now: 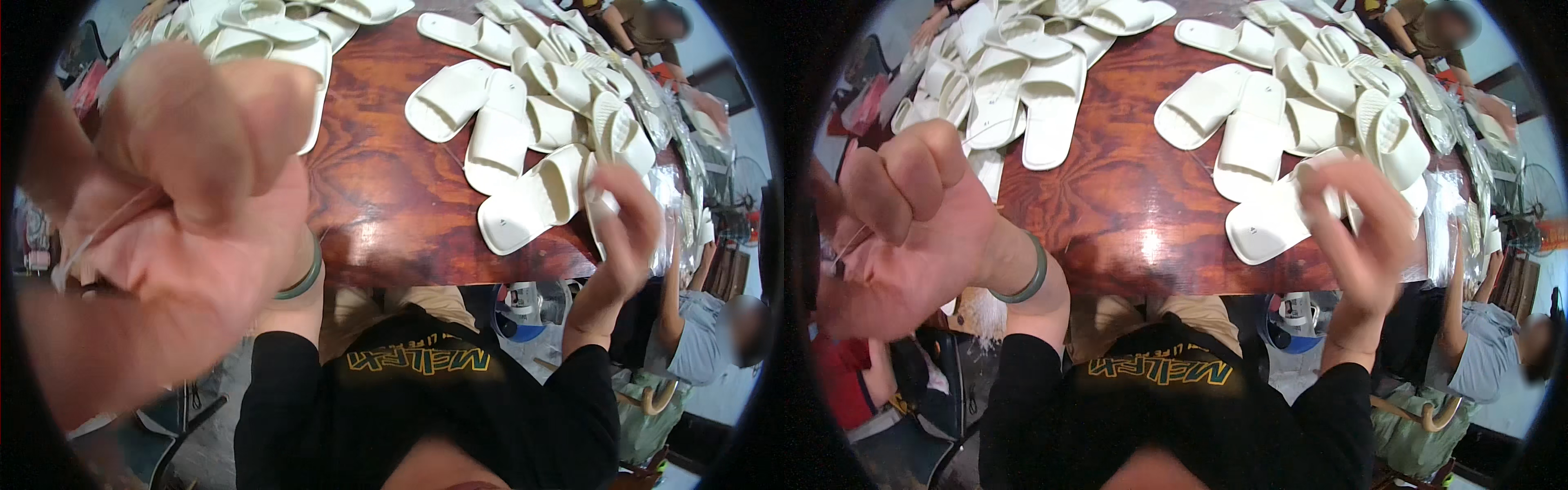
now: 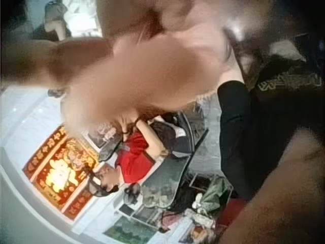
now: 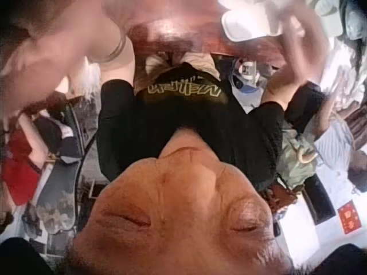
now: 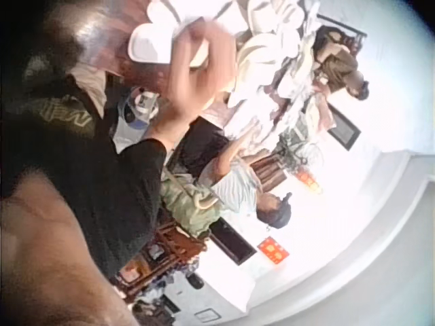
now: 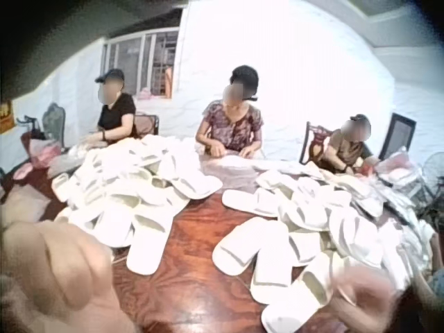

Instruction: The person pairs slippers, fastens each pair together by inserting plastic tag fasteners by hand, and places the connected slippers onto the table.

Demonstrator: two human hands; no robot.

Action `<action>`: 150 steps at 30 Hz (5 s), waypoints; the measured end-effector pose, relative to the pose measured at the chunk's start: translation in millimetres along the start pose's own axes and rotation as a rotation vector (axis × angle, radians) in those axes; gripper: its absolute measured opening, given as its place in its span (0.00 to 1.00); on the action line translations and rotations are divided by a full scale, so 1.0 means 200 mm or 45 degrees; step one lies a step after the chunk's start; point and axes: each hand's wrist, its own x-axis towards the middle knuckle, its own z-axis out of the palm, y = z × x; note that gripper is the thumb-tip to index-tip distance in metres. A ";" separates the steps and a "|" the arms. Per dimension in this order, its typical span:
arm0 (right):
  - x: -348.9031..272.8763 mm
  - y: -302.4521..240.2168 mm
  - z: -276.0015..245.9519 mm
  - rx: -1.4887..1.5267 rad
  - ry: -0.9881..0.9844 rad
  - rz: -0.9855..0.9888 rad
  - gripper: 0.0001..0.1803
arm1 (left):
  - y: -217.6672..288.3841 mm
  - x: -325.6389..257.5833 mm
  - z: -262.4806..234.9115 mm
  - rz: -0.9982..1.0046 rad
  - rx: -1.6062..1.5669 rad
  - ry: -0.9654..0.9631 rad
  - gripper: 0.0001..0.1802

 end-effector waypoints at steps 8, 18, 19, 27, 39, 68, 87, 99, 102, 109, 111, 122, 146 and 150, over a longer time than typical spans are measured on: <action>0.29 0.87 0.26 -0.563 -0.728 0.495 0.42 | 0.01 0.00 0.07 -0.068 0.002 0.188 0.21; 0.43 0.91 0.59 0.244 -0.561 0.750 0.21 | -0.29 -0.33 -0.10 -0.801 0.516 0.534 0.08; 0.42 0.85 0.60 0.414 -0.509 0.854 0.16 | -0.30 -0.38 -0.12 -0.864 0.473 0.622 0.08; 0.06 0.37 0.81 1.814 -0.309 1.065 0.14 | -0.19 -0.56 -0.11 -1.190 0.461 0.829 0.10; -0.29 0.26 0.57 1.019 -0.577 0.637 0.27 | 0.01 -0.70 0.18 -1.368 0.188 0.836 0.15; -0.42 0.23 0.45 0.118 -0.338 0.253 0.06 | -0.17 -0.74 0.25 -0.983 0.849 0.509 0.25; -0.22 0.31 0.83 -0.116 -0.201 0.036 0.03 | -0.37 -0.77 -0.32 -1.454 1.295 0.125 0.12; -0.12 0.34 0.97 -0.067 -0.274 0.066 0.06 | -0.38 -0.69 -0.40 -1.283 1.197 -0.388 0.12; -0.08 0.35 0.97 -0.076 -0.378 0.139 0.07 | -0.41 -0.67 -0.43 -1.320 1.260 -0.491 0.11; -0.11 0.42 1.03 0.053 -0.350 0.161 0.08 | -0.41 -0.76 -0.47 -1.252 1.140 -0.243 0.07; -0.12 0.41 1.02 0.104 -0.329 0.224 0.08 | -0.41 -0.76 -0.47 -1.287 1.127 -0.178 0.07; -0.11 0.41 1.00 0.143 -0.423 0.293 0.09 | -0.38 -0.72 -0.44 -1.392 0.802 0.209 0.06; -0.11 0.43 1.00 0.081 -0.444 0.248 0.10 | -0.37 -0.78 -0.52 -1.316 0.757 0.294 0.10; -0.12 0.44 1.00 0.055 -0.428 0.215 0.10 | -0.35 -0.74 -0.48 -1.374 0.768 0.374 0.12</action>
